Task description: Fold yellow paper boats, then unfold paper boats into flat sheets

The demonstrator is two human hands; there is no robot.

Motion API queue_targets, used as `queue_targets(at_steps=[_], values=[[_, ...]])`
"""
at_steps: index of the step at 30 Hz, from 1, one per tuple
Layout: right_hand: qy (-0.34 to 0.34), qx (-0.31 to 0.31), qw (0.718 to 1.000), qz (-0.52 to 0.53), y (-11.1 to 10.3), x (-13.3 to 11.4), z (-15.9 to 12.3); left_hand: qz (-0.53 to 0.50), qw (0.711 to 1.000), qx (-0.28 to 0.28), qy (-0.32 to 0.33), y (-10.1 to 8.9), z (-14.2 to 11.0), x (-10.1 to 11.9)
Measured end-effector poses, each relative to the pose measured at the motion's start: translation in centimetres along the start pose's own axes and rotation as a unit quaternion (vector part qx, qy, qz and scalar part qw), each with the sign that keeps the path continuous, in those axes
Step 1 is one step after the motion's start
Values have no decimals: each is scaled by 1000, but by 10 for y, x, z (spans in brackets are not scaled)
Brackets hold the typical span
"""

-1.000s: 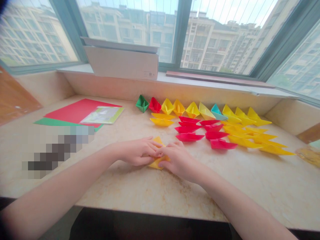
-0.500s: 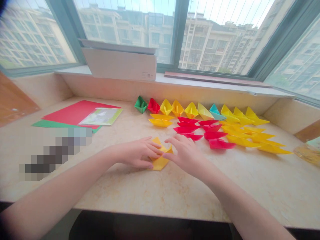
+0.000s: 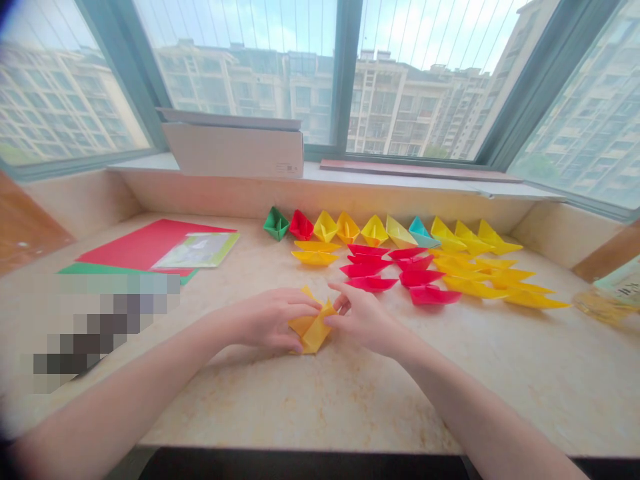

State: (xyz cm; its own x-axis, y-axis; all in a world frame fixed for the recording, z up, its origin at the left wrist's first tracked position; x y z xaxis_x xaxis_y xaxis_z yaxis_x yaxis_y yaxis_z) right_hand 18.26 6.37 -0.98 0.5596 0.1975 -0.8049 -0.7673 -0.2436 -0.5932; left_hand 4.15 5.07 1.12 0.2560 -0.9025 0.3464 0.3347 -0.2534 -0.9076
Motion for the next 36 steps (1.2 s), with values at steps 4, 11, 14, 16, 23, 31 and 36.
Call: queue_targets(at_steps=[4, 11, 14, 16, 23, 31, 36], values=[[-14, -1, 989, 148, -4, 1, 7, -32, 997, 62, -42, -11, 0, -2], [-38, -39, 951, 305, -15, -7, 12, -184, 924, 317, -113, -52, -13, -16], [-24, -85, 941, 325, -11, -10, 9, -319, 876, 313, -183, -45, -15, -35], [-22, -114, 935, 335, -7, -11, 8, -400, 858, 247, -207, -32, -10, -37], [-7, -165, 923, 348, 7, -12, 4, -486, 855, -2, -182, 7, 2, 0], [-19, -166, 928, 333, 16, -21, -3, -410, 878, 46, -242, 11, 2, -6], [-33, -153, 932, 326, 18, -18, -2, -313, 910, 90, -257, 6, 2, -10]])
Point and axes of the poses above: each hand's wrist, its own z-axis towards the middle knuckle, its own y-axis out of the palm, x = y × z, the point moved 8 cm from there along z, towards the middle knuckle, and after that the axes turned 1 degree about y, right-handed, at the moved point
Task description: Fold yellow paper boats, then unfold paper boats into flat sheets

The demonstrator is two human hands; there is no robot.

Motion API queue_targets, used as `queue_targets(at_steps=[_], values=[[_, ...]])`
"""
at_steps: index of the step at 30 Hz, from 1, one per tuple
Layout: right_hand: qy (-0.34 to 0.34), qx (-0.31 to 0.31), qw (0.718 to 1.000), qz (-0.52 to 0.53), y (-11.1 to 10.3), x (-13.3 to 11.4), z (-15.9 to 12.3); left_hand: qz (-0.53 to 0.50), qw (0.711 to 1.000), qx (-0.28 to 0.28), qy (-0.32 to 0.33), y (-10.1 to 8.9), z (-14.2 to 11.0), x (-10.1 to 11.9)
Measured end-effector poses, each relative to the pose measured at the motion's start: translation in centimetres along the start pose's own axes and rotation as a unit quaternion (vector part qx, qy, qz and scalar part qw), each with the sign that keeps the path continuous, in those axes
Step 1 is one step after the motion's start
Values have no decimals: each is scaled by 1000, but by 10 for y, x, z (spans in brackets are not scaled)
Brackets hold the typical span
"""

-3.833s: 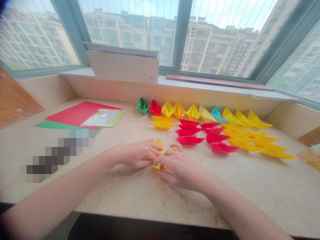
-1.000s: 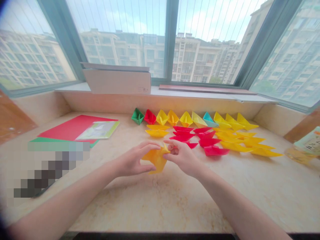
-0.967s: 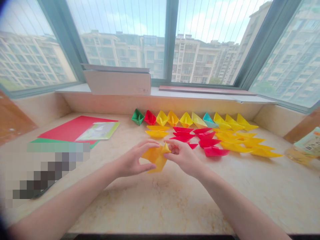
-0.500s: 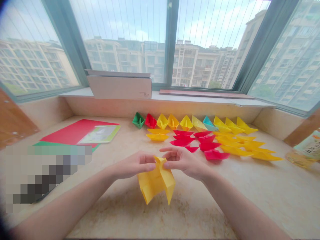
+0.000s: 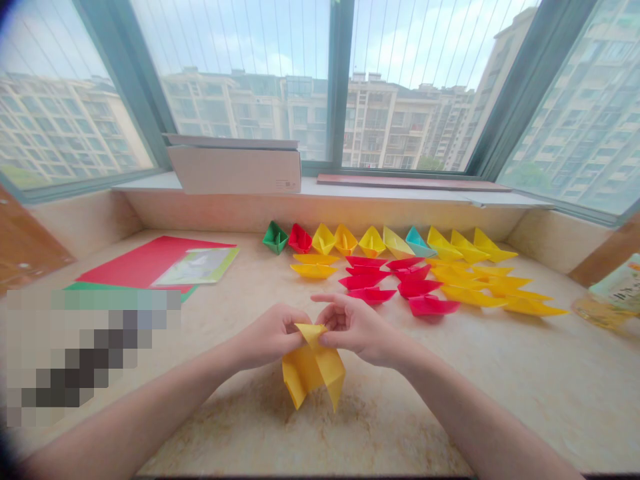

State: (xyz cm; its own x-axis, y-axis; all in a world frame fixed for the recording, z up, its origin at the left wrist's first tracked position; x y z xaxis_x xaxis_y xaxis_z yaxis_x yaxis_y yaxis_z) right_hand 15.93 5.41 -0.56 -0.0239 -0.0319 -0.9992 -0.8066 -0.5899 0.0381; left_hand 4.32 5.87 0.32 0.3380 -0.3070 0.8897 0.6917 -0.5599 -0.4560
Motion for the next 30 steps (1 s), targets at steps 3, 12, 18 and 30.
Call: queue_targets(at_steps=[3, 12, 18, 30], values=[[-4, 21, 1000, 2, -3, 1, 0, 53, 997, 43, 21, -5, 0, 1], [-16, 39, 999, 6, 2, -3, -3, 160, 974, 72, 142, -2, -11, 21], [-14, 37, 999, -20, 2, -4, -5, 193, 959, 81, 193, 1, -15, 24], [-16, 42, 997, -63, 1, -6, -6, 219, 945, 103, 221, -1, -20, 31]])
Point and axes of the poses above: each hand's wrist, its own z-axis towards the middle knuckle, its own y-axis out of the palm, x = y × z, the point moved 8 cm from there along z, towards the middle knuckle, and after that the axes turned 1 degree about y, right-handed, at the moved point
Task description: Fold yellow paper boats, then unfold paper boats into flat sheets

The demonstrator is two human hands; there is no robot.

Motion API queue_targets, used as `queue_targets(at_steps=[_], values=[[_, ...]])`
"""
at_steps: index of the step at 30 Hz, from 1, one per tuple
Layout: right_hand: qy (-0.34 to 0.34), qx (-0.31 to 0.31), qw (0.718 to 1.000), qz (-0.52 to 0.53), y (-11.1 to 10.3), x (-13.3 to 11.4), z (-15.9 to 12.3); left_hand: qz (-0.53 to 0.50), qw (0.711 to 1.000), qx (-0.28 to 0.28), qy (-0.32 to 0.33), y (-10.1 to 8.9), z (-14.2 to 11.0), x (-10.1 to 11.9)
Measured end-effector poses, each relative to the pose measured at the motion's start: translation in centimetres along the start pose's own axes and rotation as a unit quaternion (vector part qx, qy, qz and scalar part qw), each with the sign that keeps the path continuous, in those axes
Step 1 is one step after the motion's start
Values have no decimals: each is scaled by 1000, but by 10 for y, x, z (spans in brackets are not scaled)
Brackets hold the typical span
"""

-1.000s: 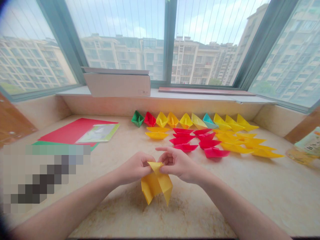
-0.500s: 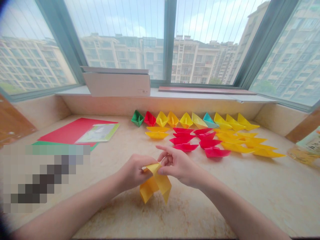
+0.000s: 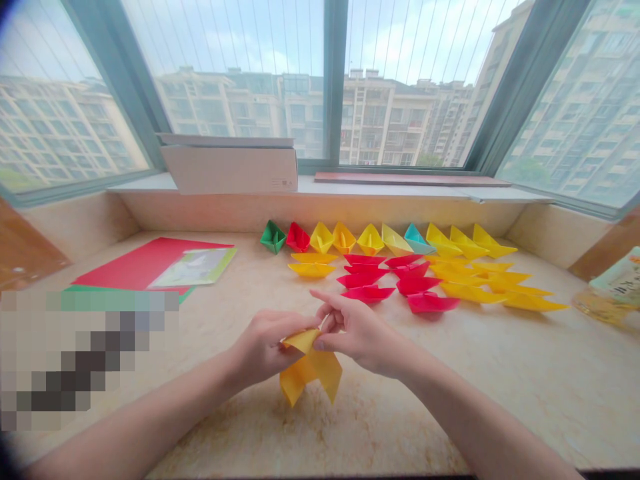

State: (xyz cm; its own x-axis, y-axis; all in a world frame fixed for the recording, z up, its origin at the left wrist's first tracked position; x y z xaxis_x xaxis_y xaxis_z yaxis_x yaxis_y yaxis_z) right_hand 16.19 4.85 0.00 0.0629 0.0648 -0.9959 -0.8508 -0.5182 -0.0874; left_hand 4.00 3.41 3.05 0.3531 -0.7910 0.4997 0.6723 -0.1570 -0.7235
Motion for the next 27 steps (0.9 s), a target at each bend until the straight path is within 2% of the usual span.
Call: queue_targets(at_steps=[7, 11, 14, 17, 21, 27], values=[[8, -16, 1000, 26, 2, -2, 0, -40, 999, 28, -6, -2, -3, -3], [11, -15, 999, 43, -1, -4, -1, -130, 989, 37, -59, -3, 2, -7], [2, -7, 999, 44, -6, -5, 0, -206, 971, 27, -120, 0, 4, -13], [0, 1, 999, 41, -10, -4, 0, -298, 938, 14, -175, 7, 4, -19], [-2, 15, 999, 46, -12, -6, 0, -386, 899, -2, -208, 15, 1, -26], [11, 40, 998, 53, -17, -7, 1, -397, 889, -4, -229, 15, -1, -29]])
Point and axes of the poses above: each hand's wrist, its own z-axis towards the middle knuckle, its own y-axis out of the palm, x = y × z, the point moved 8 cm from there along z, towards the middle knuckle, and after that the axes turned 1 degree about y, right-handed, at the moved point
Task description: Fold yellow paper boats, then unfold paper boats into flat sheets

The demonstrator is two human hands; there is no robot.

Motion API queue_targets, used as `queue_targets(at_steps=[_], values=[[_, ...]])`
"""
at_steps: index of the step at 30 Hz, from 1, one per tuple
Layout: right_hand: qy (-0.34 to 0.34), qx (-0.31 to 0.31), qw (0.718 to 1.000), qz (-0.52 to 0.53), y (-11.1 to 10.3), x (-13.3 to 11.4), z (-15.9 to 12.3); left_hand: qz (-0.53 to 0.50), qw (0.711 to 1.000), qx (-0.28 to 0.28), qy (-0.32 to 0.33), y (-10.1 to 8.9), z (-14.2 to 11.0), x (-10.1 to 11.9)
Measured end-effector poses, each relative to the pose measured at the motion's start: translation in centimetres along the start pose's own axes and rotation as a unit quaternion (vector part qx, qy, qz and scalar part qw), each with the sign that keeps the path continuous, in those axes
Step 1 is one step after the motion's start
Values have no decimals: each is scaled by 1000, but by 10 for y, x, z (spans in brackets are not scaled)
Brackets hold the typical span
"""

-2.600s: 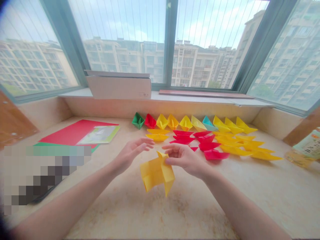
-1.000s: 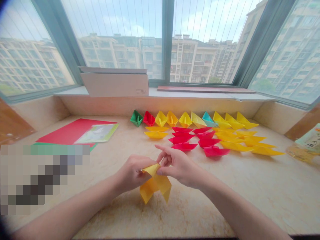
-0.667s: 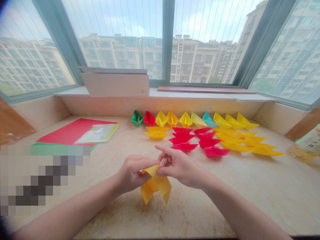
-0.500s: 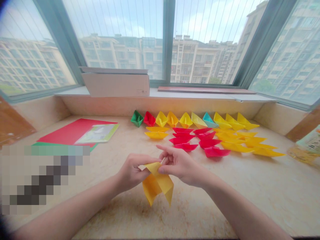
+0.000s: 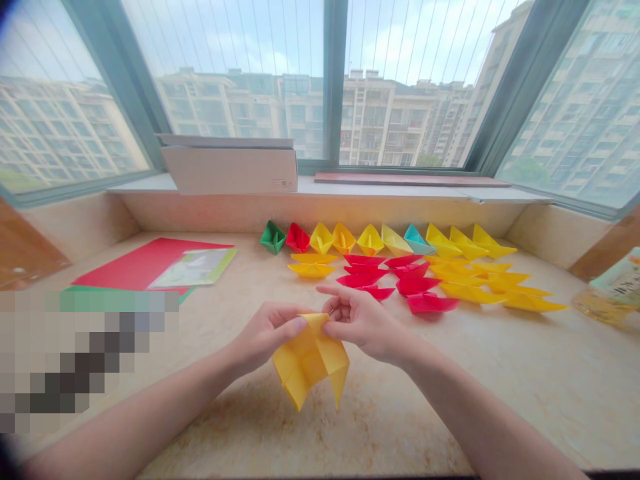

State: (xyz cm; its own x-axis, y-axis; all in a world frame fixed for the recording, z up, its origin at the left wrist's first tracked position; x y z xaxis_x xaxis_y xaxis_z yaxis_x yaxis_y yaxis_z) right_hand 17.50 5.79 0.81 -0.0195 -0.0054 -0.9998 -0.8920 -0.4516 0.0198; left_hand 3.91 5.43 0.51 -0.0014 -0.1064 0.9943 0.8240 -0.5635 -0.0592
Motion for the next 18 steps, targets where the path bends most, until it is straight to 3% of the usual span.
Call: queue_targets(at_steps=[4, 10, 18], values=[[-13, 10, 1000, 7, -1, -1, 1, -22, 1000, 6, 5, 1, 2, 2], [-30, 19, 999, 2, 5, -1, 1, 33, 997, 75, -14, -9, 3, -3], [-35, 17, 999, -2, 2, -1, 2, 23, 997, 69, -14, -7, 3, 0]])
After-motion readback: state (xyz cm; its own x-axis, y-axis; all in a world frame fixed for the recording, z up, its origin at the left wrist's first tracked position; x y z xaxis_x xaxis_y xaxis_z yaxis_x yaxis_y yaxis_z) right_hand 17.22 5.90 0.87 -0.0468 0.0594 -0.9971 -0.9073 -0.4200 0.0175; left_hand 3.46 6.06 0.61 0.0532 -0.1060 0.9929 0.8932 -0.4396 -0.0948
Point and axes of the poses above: each hand's wrist, its own z-axis towards the middle knuckle, its own y-axis out of the palm, x = y × z, the point moved 8 cm from there along z, towards the middle knuckle, and after that the axes turned 1 degree about y, right-handed, at the moved point
